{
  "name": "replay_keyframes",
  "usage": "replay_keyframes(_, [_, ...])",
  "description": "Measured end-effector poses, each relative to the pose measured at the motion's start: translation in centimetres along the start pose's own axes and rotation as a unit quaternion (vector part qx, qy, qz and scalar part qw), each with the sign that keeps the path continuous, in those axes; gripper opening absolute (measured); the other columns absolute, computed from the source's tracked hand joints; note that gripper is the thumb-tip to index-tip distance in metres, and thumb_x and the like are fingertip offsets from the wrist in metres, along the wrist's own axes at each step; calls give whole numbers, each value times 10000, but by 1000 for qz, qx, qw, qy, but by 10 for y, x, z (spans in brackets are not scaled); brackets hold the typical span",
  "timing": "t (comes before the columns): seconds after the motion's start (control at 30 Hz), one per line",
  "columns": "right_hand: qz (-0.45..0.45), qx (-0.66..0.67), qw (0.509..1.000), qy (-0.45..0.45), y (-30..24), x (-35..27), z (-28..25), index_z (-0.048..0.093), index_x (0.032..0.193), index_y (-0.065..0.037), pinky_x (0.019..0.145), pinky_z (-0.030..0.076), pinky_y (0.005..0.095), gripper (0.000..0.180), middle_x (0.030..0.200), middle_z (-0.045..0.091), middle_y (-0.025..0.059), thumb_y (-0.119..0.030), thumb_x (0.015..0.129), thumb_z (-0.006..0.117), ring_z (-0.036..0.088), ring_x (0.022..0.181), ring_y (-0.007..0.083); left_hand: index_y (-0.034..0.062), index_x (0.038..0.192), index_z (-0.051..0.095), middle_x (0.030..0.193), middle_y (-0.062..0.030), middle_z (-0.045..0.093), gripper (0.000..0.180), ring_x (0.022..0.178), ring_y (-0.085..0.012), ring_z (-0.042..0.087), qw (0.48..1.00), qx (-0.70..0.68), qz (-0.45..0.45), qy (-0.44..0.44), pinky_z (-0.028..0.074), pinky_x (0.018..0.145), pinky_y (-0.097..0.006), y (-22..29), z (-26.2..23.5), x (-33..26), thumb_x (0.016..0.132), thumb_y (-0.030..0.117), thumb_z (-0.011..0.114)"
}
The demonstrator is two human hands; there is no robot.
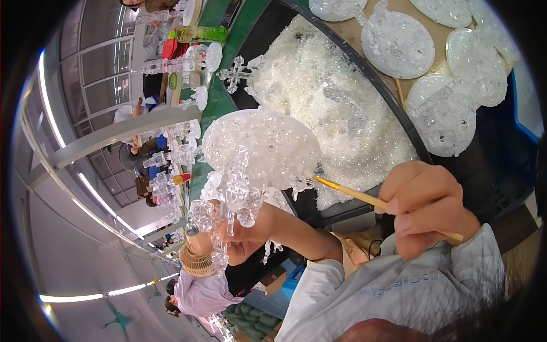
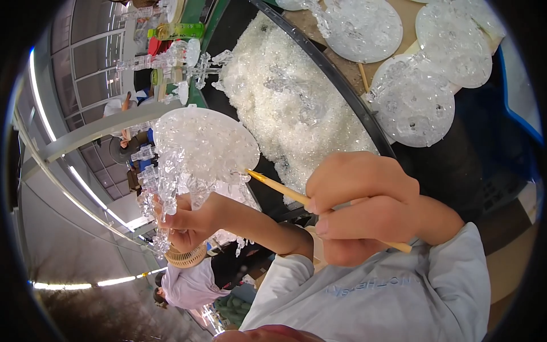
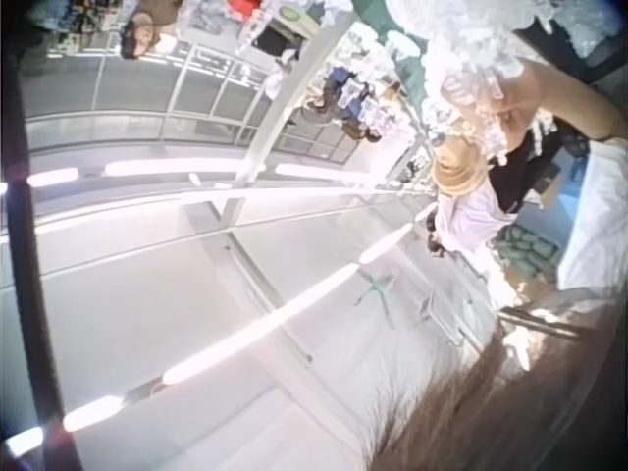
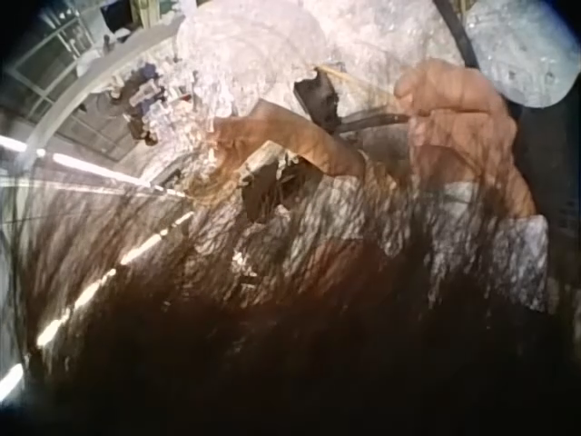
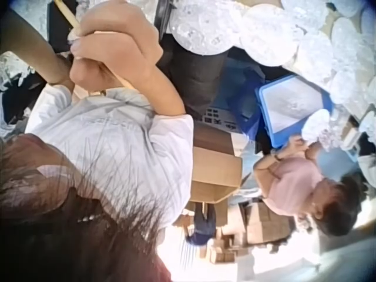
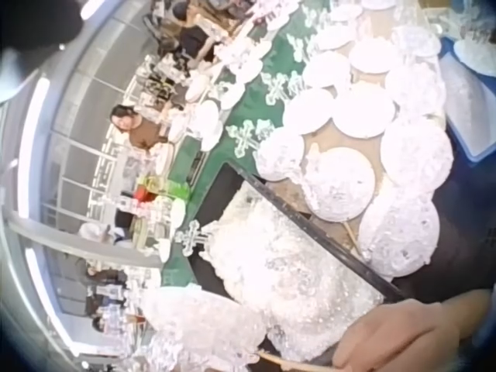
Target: Applying glue and small crystals to clear plastic ornaments using a brush and a dipping tray on a factory assembly line.
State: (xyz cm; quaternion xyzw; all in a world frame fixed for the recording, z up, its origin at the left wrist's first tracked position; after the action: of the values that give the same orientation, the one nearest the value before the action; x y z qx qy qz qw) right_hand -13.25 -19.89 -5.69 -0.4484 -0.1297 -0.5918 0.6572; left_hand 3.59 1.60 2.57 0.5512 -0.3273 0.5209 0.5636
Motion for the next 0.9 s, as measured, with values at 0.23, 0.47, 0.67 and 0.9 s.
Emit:
replay_keyframes(0.23, [17,-71,997,-10,5,-2,6,644,892,18,525,552,333,249,880,633,187,73,649,650,635,595,252,-84,787,662,660,-126,650,348,543,-115,553,981,82,172,-29,409,517,-239,26,23,-6,973,203,598])
replay_keyframes(0.47, [74,-82,994,-18,6,3,9,645,896,-19,559,548,312,281,883,625,151,89,637,661,640,651,243,-8,601,434,661,-213,545,381,664,-365,606,978,101,154,-99,525,745,-606,27,19,-3,922,179,518])
replay_keyframes(0.67, [64,-76,995,-22,7,3,11,638,900,-22,550,536,314,267,892,616,134,78,654,665,617,623,233,12,584,441,671,-218,559,393,646,-355,610,978,124,142,-85,531,717,-579,25,18,-7,936,173,507])
replay_keyframes(0.9, [28,-64,998,7,3,4,7,636,869,8,511,527,316,246,851,616,159,84,636,643,617,606,236,-89,797,676,658,-118,655,348,459,-83,483,990,63,129,-5,393,478,-250,23,16,-4,973,197,583])
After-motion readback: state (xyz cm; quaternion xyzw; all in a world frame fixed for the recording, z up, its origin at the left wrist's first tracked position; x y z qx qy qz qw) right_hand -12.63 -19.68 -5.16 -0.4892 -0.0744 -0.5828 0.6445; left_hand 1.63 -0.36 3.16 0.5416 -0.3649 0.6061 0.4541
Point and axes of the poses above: each hand's wrist, its own x-axis towards the middle knuckle, its own z-axis out of the palm, y = z × x, the point moved 6 cm from there along x, towards the middle knuckle
